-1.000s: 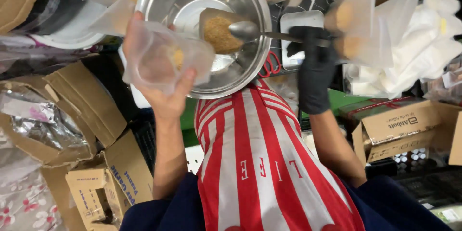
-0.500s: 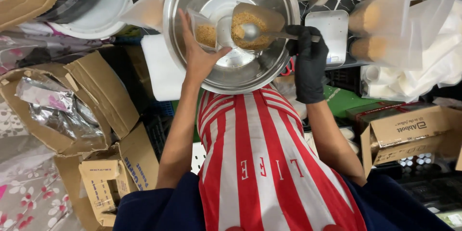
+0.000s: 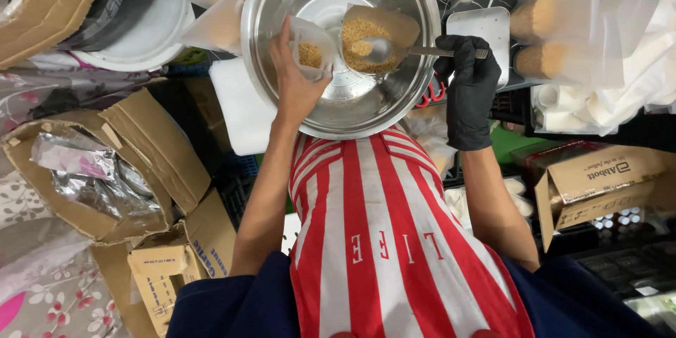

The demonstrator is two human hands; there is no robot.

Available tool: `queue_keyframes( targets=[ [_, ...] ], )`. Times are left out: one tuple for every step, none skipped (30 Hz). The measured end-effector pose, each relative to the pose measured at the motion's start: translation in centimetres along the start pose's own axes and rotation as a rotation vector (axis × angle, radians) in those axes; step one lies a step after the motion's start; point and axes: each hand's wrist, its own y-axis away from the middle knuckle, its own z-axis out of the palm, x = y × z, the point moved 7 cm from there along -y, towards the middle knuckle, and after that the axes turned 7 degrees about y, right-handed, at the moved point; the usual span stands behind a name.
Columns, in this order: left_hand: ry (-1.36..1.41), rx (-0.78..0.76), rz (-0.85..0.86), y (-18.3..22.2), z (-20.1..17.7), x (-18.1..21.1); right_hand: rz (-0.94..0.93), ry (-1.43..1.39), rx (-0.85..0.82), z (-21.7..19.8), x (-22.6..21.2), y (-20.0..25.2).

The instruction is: The person is scooping minced garlic from a large bowl into small plastic bags, likely for individual portions or retail sale.

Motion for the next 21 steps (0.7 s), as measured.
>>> queue_keyframes(
  targets=[
    [0.002, -0.003, 0.001, 0.0, 0.3, -0.2, 0.000, 0.002, 0.003, -0.2, -0.1, 0.1],
    [-0.028, -0.015, -0.005, -0.1, 0.4, -0.4, -0.020, 0.022, -0.010, -0.2, -0.4, 0.0],
    [-0.057, -0.027, -0.010, -0.2, 0.6, -0.6, -0.041, 0.043, -0.022, -0.2, -0.7, 0.0],
    [-0.057, -0.028, -0.009, -0.2, 0.7, -0.8, -0.041, 0.043, -0.021, -0.2, -0.9, 0.1],
    [-0.093, -0.029, 0.013, -0.2, 0.8, -1.0, -0.038, 0.047, -0.016, -0.3, -1.0, 0.2],
    [-0.128, -0.033, 0.034, -0.3, 1.1, -1.1, -0.034, 0.051, -0.009, -0.5, -1.2, 0.2],
    [-0.127, -0.036, 0.035, -0.4, 1.2, -1.1, -0.033, 0.053, -0.005, -0.6, -1.4, 0.2],
    [-0.129, -0.030, 0.051, -0.3, 1.2, -0.9, -0.046, 0.047, 0.021, -0.8, -1.6, 0.2],
    [-0.131, -0.023, 0.067, -0.3, 1.2, -0.8, -0.058, 0.042, 0.046, -1.0, -1.9, 0.2],
    [-0.131, -0.024, 0.068, -0.4, 1.3, -0.6, -0.059, 0.042, 0.048, -1.0, -2.3, 0.3],
    [-0.143, -0.016, 0.076, -0.4, 1.3, -0.4, -0.081, 0.028, 0.060, -1.0, -2.9, 0.4],
    [-0.155, -0.007, 0.083, -0.4, 1.3, -0.2, -0.103, 0.014, 0.071, -1.1, -3.5, 0.5],
    [-0.154, -0.007, 0.082, -0.4, 1.4, 0.0, -0.103, 0.015, 0.072, -0.8, -4.7, 0.9],
    [-0.220, -0.009, 0.085, -0.5, 1.5, 0.1, -0.173, 0.051, 0.051, -0.3, -6.3, 1.3],
    [-0.285, -0.012, 0.087, -0.5, 1.5, 0.2, -0.242, 0.087, 0.030, 0.3, -7.9, 1.8],
    [-0.286, -0.011, 0.085, -0.6, 1.6, 0.5, -0.241, 0.087, 0.028, 0.8, -8.8, 2.3],
    [-0.316, -0.010, 0.097, -0.6, 1.6, 0.8, -0.267, 0.216, -0.012, 1.7, -9.8, 2.8],
    [-0.345, -0.010, 0.110, -0.8, 1.7, 1.2, -0.292, 0.345, -0.051, 2.6, -10.7, 3.2],
    [-0.345, -0.010, 0.110, -0.8, 1.8, 1.2, -0.292, 0.345, -0.051, 2.9, -10.6, 3.3],
    [-0.360, -0.009, 0.109, -0.9, 1.8, 1.3, -0.436, 0.419, -0.158, 4.1, -11.1, 3.8],
    [-0.375, -0.008, 0.108, -0.9, 1.8, 1.3, -0.578, 0.491, -0.269, 5.4, -11.5, 4.5]
  ],
)
